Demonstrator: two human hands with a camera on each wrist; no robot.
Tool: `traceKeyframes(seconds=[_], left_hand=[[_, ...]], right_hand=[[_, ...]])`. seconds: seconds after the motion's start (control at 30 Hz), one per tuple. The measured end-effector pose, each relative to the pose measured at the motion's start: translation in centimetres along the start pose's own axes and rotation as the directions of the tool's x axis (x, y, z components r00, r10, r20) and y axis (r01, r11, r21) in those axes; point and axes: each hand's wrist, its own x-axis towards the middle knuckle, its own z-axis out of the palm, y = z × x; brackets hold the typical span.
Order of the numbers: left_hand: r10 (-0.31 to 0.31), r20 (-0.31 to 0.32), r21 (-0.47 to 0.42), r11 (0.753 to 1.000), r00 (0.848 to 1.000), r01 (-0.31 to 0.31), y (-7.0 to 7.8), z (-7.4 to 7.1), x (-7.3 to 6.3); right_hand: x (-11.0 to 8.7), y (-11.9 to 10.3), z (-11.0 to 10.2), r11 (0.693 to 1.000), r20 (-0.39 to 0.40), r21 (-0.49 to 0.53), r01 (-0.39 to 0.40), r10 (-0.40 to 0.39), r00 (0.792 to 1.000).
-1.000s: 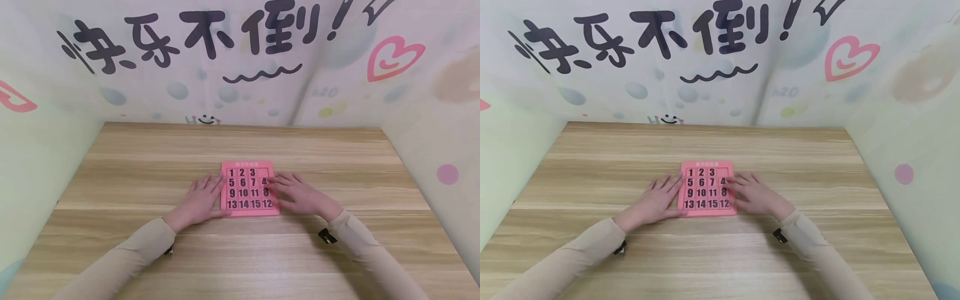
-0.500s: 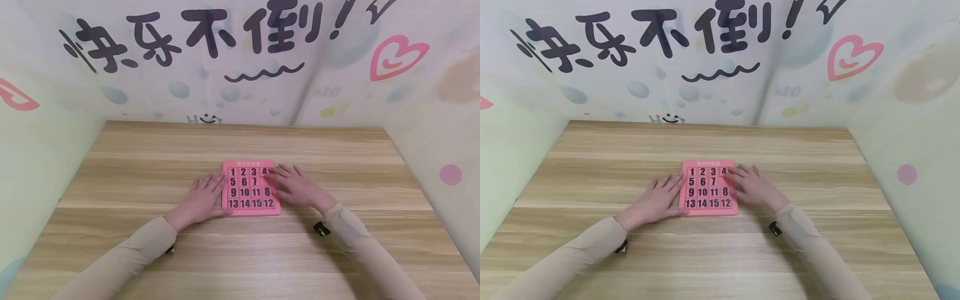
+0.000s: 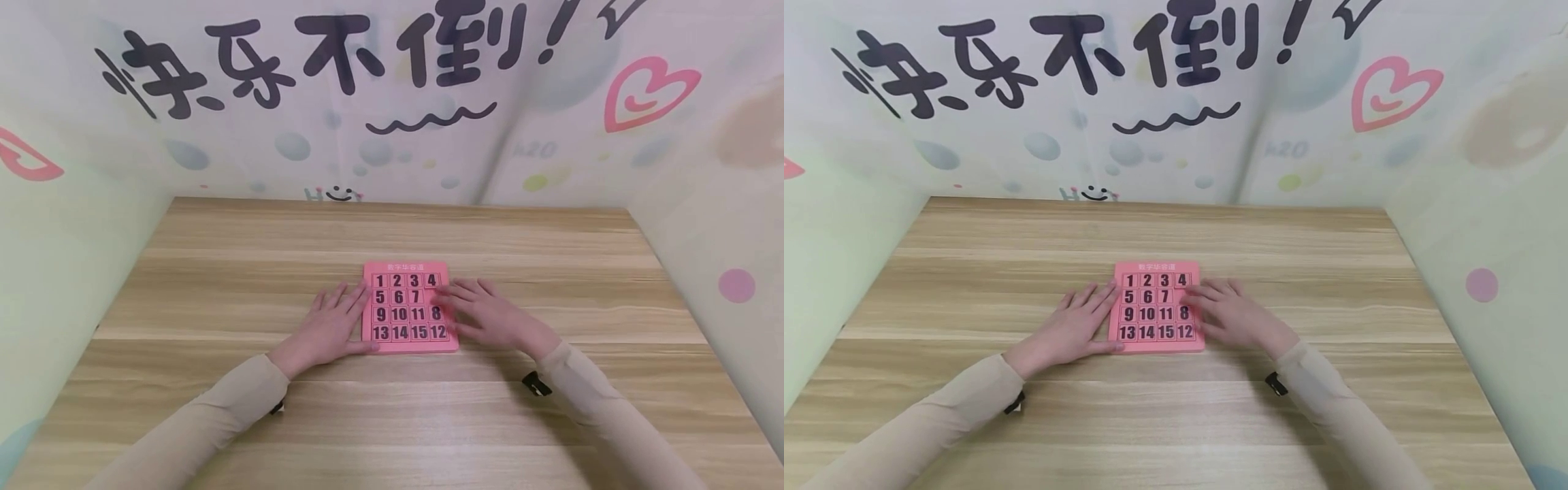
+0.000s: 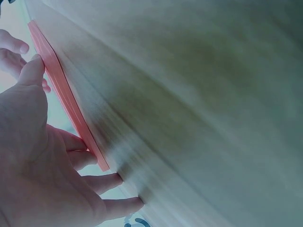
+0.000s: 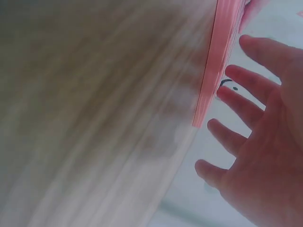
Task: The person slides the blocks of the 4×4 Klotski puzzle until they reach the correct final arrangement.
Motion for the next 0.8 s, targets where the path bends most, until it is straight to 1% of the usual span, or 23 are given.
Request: traceKeyframes(seconds=[0.2,0.43,0.57,0.63,0.8], left_hand=[[-0.007,0.006,0.005,1.000,1.000,0.007,0.1,0.0,0.0],[-0.010,0.004,0.001,1.000,1.000,0.010,0.1,0.0,0.0],[-0.007,0.001,0.001,1.000,1.000,0.007,0.1,-0.1,-0.1],[-0.009,0.005,0.004,1.000,1.000,0.009,0.1,-0.1,-0.1],[-0.008,0.008,0.003,1.000,1.000,0.008,0.1,-0.1,-0.1]], right_hand=[[-1.0,-0.5,0.1,0.998,-0.005,0.004,0.058,-0.058,0.998],[-1.8,-0.9,0.1,0.997,0.019,-0.006,0.082,-0.082,0.996],[-2.0,-1.0,0.1,0.994,-0.003,-0.017,0.106,-0.106,0.994],[-2.1,-0.9,0.1,0.995,-0.013,-0.019,0.102,-0.102,0.995],[-2.1,-0.8,0.2,0.997,-0.018,-0.040,0.060,-0.060,0.998]])
